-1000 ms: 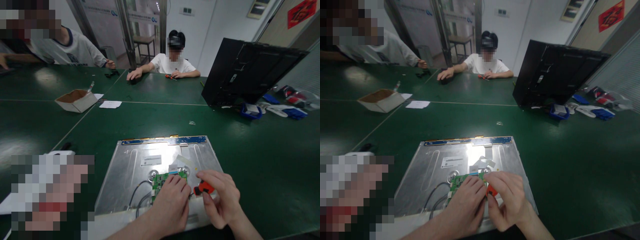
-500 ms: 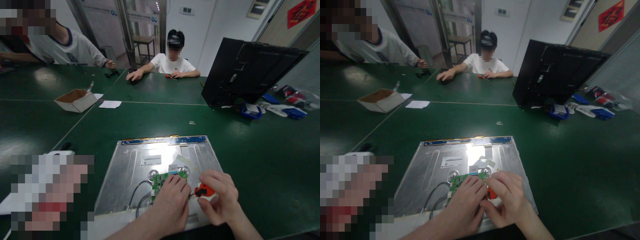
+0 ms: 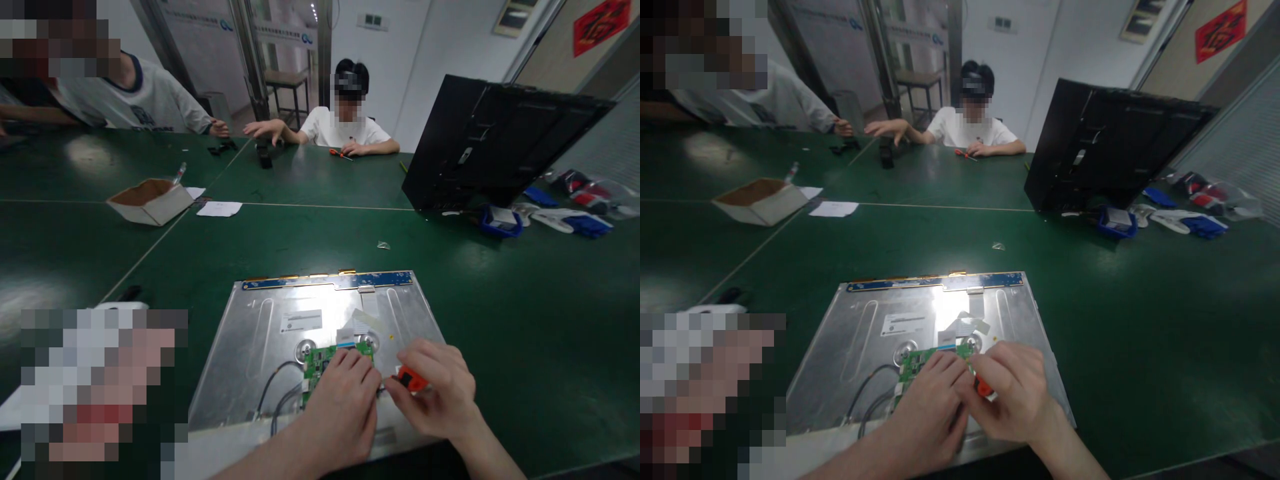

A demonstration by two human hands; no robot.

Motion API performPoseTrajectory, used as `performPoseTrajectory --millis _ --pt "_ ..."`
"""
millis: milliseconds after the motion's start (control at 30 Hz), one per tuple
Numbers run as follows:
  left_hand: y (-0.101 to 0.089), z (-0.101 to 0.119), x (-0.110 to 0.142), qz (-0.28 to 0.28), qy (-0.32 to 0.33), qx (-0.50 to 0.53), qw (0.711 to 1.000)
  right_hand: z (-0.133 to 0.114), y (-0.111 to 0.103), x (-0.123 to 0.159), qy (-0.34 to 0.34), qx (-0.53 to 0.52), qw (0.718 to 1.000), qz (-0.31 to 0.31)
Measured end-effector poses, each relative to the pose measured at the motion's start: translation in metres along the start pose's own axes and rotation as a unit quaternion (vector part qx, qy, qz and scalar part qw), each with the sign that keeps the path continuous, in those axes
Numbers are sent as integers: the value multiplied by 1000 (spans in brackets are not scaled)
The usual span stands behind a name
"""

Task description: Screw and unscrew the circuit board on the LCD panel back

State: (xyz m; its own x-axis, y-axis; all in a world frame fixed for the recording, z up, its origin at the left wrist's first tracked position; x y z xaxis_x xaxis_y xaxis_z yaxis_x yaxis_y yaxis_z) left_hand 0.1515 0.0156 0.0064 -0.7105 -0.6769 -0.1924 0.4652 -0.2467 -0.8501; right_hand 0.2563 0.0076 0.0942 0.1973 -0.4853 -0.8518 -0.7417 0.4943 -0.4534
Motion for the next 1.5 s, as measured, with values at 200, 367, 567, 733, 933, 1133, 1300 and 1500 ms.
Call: performPoseTrajectory --millis 200,367,567,733,933,1133,1300,1500 --pt "0 -1 0 2 2 6 1000 -1 -3 -4 4 -16 1000 -5" --pt "-1 0 0 12 4 0 1000 -3 -5 -6 15 -17 1000 -6" --pt "0 -1 0 12 4 3 1000 -2 -5 -6 14 -3 1000 6" --pt "1 -2 0 5 4 2 1000 -1 -3 -3 13 -20 1000 18" --pt "0 -1 0 4 2 3 1000 1 -2 -1 27 -44 998 30" --pt "0 -1 -1 2 -1 0 1000 3 -2 0 47 -56 997 32" --pt "1 -1 0 -7 -4 1 1000 2 -3 1 22 -61 997 31" --pt "0 0 -1 -5 -6 7 1000 -4 -3 -4 17 -70 997 10"
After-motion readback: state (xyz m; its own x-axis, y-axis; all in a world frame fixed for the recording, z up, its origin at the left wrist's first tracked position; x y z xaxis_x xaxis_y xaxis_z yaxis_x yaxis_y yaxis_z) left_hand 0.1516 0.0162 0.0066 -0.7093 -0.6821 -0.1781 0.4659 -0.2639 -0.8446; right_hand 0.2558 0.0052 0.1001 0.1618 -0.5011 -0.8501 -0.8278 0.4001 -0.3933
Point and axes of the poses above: each hand's wrist, its own x-axis away from the middle knuckle, its own y-axis out of the palm, z = x × y, the point moved 6 cm from there along -x, towards the middle knuckle, and after that the axes turned 7 degrees about z, right-handed, at the moved point
